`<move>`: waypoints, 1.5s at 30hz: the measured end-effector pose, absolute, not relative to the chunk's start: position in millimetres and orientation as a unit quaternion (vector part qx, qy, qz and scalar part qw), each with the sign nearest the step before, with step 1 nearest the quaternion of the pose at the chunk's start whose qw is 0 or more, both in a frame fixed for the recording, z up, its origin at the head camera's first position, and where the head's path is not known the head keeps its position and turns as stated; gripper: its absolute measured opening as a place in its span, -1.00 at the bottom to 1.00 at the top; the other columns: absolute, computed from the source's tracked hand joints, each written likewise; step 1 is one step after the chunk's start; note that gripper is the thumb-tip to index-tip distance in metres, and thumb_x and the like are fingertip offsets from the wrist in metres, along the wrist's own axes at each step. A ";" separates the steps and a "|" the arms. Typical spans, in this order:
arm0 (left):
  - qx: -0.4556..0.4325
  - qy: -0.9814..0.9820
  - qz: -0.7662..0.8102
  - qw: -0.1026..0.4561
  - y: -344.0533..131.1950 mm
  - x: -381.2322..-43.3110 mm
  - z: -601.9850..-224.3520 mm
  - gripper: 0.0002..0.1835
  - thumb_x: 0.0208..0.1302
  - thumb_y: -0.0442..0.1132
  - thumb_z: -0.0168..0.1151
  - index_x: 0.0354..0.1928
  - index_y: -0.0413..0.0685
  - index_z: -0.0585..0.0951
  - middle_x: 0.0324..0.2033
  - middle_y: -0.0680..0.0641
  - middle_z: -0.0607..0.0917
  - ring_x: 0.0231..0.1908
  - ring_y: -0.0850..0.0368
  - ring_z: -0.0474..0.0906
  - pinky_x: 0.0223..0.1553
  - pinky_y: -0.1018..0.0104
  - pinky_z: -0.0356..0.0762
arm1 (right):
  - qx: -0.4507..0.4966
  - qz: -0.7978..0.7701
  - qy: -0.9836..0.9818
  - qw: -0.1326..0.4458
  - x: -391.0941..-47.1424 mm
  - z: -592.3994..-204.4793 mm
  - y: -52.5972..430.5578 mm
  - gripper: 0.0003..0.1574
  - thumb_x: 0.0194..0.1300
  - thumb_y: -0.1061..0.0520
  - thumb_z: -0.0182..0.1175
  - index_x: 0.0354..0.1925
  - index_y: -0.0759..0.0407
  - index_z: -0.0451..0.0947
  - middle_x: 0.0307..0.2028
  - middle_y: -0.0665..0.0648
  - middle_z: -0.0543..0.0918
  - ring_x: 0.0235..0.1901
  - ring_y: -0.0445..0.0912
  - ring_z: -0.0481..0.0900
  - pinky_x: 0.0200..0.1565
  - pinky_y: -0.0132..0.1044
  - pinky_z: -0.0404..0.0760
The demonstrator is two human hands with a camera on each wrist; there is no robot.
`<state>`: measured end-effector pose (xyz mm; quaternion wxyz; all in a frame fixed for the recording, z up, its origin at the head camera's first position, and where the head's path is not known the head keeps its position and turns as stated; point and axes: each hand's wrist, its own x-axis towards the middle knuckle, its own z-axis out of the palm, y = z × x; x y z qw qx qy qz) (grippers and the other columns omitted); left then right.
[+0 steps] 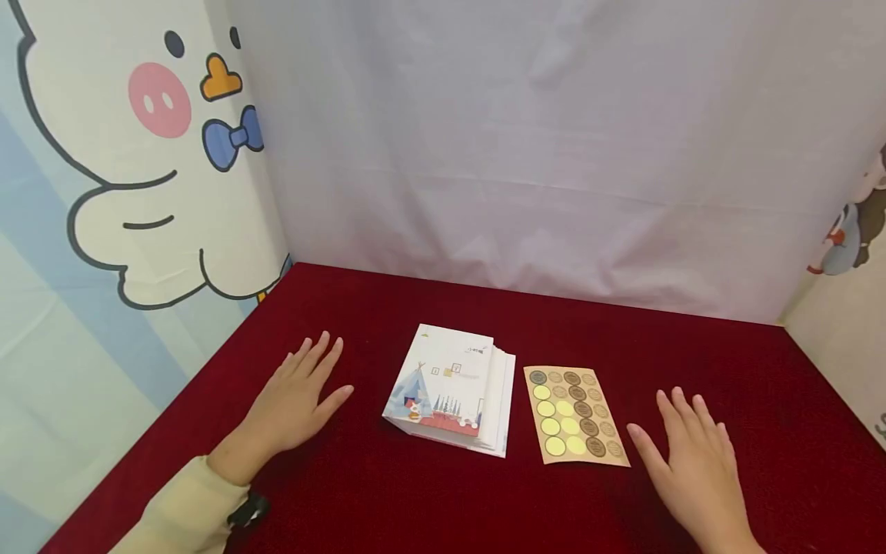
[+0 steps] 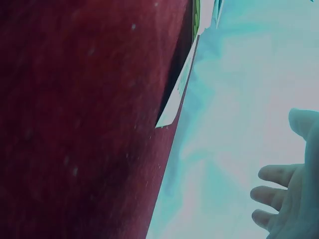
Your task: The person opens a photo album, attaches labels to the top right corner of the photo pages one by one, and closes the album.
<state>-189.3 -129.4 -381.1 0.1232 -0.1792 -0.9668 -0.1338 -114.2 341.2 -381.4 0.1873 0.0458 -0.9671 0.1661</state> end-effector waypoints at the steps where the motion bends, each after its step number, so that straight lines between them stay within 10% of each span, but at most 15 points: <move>1: -0.179 -0.967 -0.134 0.122 -128.5 -189.4 -381.0 -0.30 0.35 0.06 -0.01 0.40 -0.17 0.15 0.36 -0.27 0.11 0.34 -0.25 -0.04 0.29 -0.11 -0.06 | 0.047 0.167 -0.967 0.188 -114.7 -381.6 339.9 -0.20 0.37 -0.08 0.02 0.29 0.48 0.12 0.29 0.52 0.08 0.36 0.29 -0.22 0.26 0.24 -0.36; 45: -0.175 -0.970 -0.137 0.099 -102.6 -187.6 -376.1 -0.28 0.34 0.09 -0.01 0.41 -0.13 0.13 0.38 -0.23 0.09 0.35 -0.22 -0.05 0.31 -0.07 -0.09 | 0.082 0.205 -0.956 0.195 -135.2 -376.3 288.9 -0.22 0.37 -0.06 0.02 0.32 0.44 0.11 0.30 0.46 0.14 0.36 0.24 -0.14 0.27 0.22 -0.24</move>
